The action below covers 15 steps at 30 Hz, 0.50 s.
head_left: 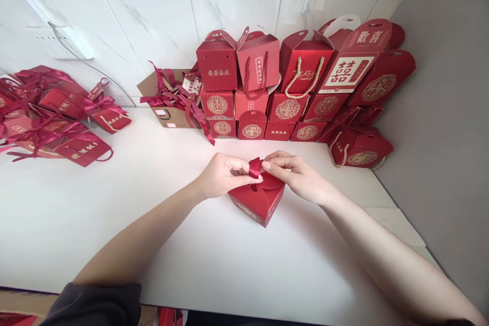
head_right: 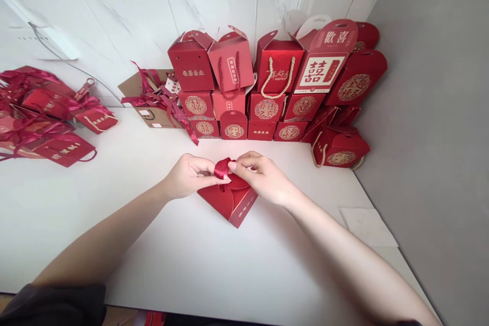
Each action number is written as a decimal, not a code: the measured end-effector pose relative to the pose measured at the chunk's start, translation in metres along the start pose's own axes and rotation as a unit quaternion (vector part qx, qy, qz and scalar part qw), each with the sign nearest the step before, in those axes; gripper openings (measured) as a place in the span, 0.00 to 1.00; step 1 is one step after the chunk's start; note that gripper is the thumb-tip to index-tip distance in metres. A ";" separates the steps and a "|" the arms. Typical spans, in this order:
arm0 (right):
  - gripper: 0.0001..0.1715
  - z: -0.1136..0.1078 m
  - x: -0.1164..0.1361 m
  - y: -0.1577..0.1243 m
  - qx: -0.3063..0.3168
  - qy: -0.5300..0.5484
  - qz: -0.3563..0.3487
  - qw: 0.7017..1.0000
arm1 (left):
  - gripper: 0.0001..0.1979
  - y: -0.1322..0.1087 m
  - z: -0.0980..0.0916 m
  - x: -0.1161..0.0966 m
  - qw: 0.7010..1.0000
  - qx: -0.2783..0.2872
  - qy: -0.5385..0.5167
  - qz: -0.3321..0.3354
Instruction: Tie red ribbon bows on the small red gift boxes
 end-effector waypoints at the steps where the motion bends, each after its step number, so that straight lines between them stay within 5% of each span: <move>1: 0.21 0.002 0.001 0.000 0.008 0.012 -0.007 1.000 | 0.08 0.000 0.000 -0.001 1.000 -0.004 0.006 0.001; 8: 0.14 0.013 0.003 -0.004 -0.071 0.169 -0.065 0.981 | 0.07 -0.002 0.004 -0.005 0.999 -0.006 0.037 -0.006; 15: 0.19 0.012 0.005 -0.006 -0.034 0.080 -0.032 0.996 | 0.09 -0.001 0.003 0.001 1.000 -0.004 0.023 -0.006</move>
Point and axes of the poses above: each hand's wrist, its own y-axis towards the middle knuckle, its own z-axis out of the palm, x = y × z, the point moved 3 cm from there along y, towards the middle knuckle, and after that the axes turned 12 degrees about y, right-handed, at the moved point
